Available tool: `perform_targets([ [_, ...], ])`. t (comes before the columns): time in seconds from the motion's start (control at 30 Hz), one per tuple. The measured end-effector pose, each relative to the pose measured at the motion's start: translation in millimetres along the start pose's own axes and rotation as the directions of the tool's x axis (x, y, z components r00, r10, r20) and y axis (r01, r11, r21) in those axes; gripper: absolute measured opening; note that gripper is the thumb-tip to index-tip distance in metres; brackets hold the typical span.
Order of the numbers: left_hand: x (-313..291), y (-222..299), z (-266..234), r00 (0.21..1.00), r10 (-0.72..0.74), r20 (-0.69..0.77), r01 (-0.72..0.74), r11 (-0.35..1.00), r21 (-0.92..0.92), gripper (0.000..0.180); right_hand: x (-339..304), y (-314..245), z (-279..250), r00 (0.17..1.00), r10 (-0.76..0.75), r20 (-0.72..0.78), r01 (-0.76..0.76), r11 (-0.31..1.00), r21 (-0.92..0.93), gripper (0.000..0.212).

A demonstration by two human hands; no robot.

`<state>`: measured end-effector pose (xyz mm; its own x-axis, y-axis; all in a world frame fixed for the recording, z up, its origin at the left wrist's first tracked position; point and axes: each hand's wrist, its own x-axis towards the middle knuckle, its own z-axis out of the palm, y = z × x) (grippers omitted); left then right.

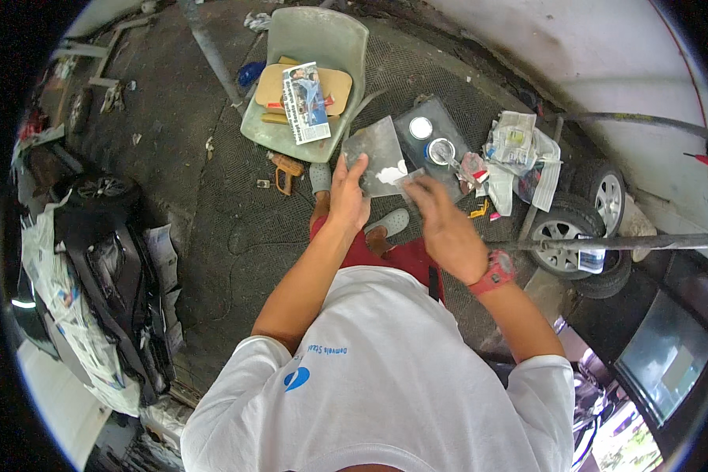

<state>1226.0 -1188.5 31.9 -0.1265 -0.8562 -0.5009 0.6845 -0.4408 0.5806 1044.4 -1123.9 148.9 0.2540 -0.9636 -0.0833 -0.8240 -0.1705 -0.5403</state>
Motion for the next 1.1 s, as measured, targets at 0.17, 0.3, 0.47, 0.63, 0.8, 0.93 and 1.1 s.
perform_targets([
  [0.17,31.6,66.7,-23.8,0.988,-0.154,-0.019,0.153,0.987,-0.046,0.048,39.9,22.4,25.0,0.959,0.176,0.221,-0.143,0.977,-0.156,0.062],
  [0.3,51.4,98.6,-75.2,0.929,-0.361,0.078,0.361,0.932,0.014,0.047,110.6,5.7,73.6,0.631,0.766,0.124,-0.368,0.155,0.917,0.06],
  [0.47,75.2,119.6,-143.3,0.864,-0.504,0.017,0.501,0.861,0.089,0.046,187.3,-18.0,237.9,0.67,0.622,0.406,-0.335,-0.235,0.912,0.047],
  [0.63,117.1,159.0,-247.5,0.898,-0.313,-0.311,0.348,0.935,0.063,0.049,291.5,32.2,365.3,0.609,0.627,0.486,-0.526,-0.139,0.839,0.043],
  [0.8,123.9,197.3,-305.0,0.801,-0.326,-0.502,0.405,0.913,0.054,0.046,374.6,120.1,502.3,0.619,0.784,-0.045,-0.627,0.528,0.573,0.04],
  [0.93,123.2,197.0,-336.8,0.758,-0.327,-0.564,0.417,0.908,0.035,0.039,405.8,141.2,555.2,0.556,0.83,-0.037,-0.657,0.467,0.592,0.037],
  [1.1,131.3,179.0,-342.1,0.725,-0.388,-0.569,0.454,0.89,-0.028,0.036,413.7,176.3,583.1,0.457,0.884,-0.093,-0.811,0.458,0.364,0.039],
])
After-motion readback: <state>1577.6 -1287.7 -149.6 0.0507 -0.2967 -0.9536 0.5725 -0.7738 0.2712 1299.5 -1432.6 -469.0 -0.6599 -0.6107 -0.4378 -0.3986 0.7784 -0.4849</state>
